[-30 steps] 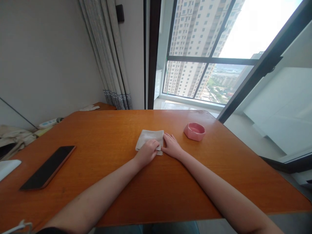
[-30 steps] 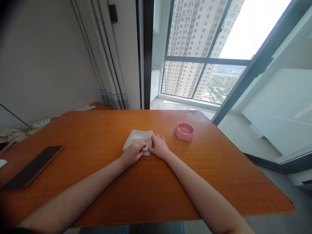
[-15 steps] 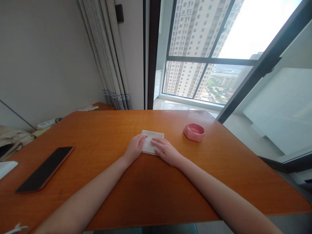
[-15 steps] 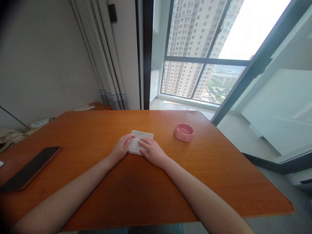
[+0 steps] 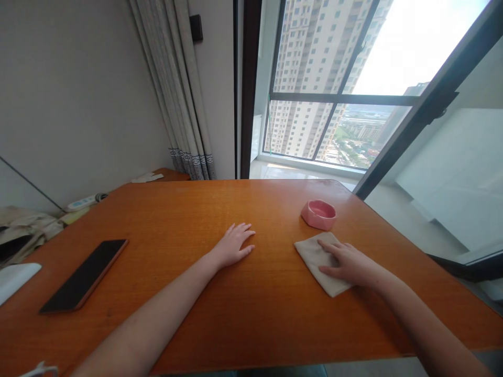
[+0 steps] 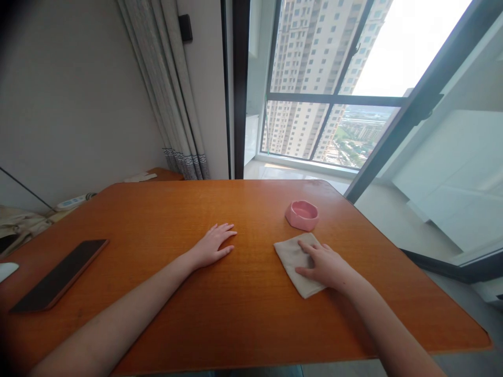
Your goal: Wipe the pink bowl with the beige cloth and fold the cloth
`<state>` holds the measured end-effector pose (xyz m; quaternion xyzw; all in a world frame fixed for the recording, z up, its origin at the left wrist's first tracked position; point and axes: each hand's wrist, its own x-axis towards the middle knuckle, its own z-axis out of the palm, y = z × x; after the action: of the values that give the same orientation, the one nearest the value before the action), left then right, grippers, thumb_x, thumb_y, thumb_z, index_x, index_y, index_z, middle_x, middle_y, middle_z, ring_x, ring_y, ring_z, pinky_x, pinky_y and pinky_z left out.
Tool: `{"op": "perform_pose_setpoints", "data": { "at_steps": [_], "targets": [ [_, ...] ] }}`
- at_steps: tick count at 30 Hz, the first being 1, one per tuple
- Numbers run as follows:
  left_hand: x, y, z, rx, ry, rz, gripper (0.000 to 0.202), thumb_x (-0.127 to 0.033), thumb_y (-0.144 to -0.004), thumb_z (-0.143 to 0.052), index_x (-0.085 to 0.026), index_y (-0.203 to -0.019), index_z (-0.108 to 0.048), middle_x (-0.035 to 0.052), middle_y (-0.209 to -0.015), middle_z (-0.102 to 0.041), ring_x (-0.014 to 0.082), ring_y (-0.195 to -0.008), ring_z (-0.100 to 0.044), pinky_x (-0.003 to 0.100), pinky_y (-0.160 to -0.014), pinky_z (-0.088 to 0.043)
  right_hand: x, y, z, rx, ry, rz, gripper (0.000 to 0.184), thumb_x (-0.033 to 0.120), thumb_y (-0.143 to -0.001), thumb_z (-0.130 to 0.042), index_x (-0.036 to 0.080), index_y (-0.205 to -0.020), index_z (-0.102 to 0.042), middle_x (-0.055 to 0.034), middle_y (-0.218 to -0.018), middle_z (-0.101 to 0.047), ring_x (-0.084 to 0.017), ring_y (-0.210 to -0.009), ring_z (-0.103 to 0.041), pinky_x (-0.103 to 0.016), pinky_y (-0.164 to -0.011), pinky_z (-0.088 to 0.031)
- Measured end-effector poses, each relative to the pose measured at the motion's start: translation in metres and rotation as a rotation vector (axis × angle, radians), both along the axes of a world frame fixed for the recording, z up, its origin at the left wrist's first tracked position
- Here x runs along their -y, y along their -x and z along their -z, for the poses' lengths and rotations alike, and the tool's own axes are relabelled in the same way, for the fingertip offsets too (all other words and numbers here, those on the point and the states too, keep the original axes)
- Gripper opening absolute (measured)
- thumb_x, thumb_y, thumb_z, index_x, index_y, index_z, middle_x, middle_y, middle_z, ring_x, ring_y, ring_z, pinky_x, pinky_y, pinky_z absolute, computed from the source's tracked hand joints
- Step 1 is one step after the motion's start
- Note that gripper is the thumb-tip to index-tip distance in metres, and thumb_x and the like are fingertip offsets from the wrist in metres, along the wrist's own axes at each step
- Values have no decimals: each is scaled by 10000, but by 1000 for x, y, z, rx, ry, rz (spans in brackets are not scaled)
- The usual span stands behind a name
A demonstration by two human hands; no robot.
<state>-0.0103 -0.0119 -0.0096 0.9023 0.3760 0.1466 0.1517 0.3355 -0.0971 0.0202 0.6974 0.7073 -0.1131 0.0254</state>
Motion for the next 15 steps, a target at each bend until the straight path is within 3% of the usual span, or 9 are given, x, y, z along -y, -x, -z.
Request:
{"op": "perform_pose_setpoints", "data": {
  "at_steps": [4, 7, 9, 11, 13, 15],
  "targets": [
    [-1, 0, 0, -9, -1, -3, 493, -471, -866, -419, -227, -1292, -472, 99, -1443, -381, 263, -1360, -279, 500, -1120, -158, -1, -54, 8, 91, 31, 201, 799, 613, -701, -546, 204, -1374, -412, -178, -1221, -556, -352, -1148, -502, -427, -941, -373],
    [-1, 0, 3, 4, -11, -5, 487, -471, -862, -428, -238, -1287, -474, 95, -1442, -382, 259, -1357, -287, 497, -1119, -162, -4, -61, 1, 143, 88, 258, 776, 594, -695, -573, 208, -1355, -441, -183, -1236, -546, -360, -1169, -490, -435, -944, -379],
    [-2, 0, 4, 11, -11, -4, 484, -469, -860, -433, -238, -1284, -476, 96, -1438, -388, 259, -1354, -292, 499, -1119, -162, -7, -46, -11, 168, 84, 279, 707, 548, -694, -598, 220, -1311, -493, -180, -1225, -550, -378, -1152, -496, -462, -902, -408],
    [-2, 0, 5, 25, -10, -10, 471, -461, -853, -449, -237, -1266, -491, 98, -1433, -390, 265, -1350, -295, 510, -1117, -161, -11, -18, -25, 158, -48, 227, 608, 491, -729, -577, 215, -1269, -527, -175, -1187, -564, -378, -1122, -509, -483, -876, -422],
    [-2, 0, 4, 64, -15, -19, 431, -439, -838, -482, -236, -1215, -529, 97, -1435, -382, 274, -1345, -299, 512, -1113, -177, -19, 22, -36, 30, -295, 34, 531, 421, -815, -481, 230, -1310, -468, -142, -1190, -564, -330, -1139, -501, -466, -931, -397],
    [-1, -1, 0, 133, -25, -8, 364, -392, -822, -512, -227, -1141, -572, 97, -1414, -401, 270, -1320, -334, 477, -1100, -236, -30, 68, -38, -179, -416, -174, 523, 345, -855, -426, 221, -1362, -387, -112, -1208, -556, -268, -1145, -504, -415, -987, -374]
  ]
}}
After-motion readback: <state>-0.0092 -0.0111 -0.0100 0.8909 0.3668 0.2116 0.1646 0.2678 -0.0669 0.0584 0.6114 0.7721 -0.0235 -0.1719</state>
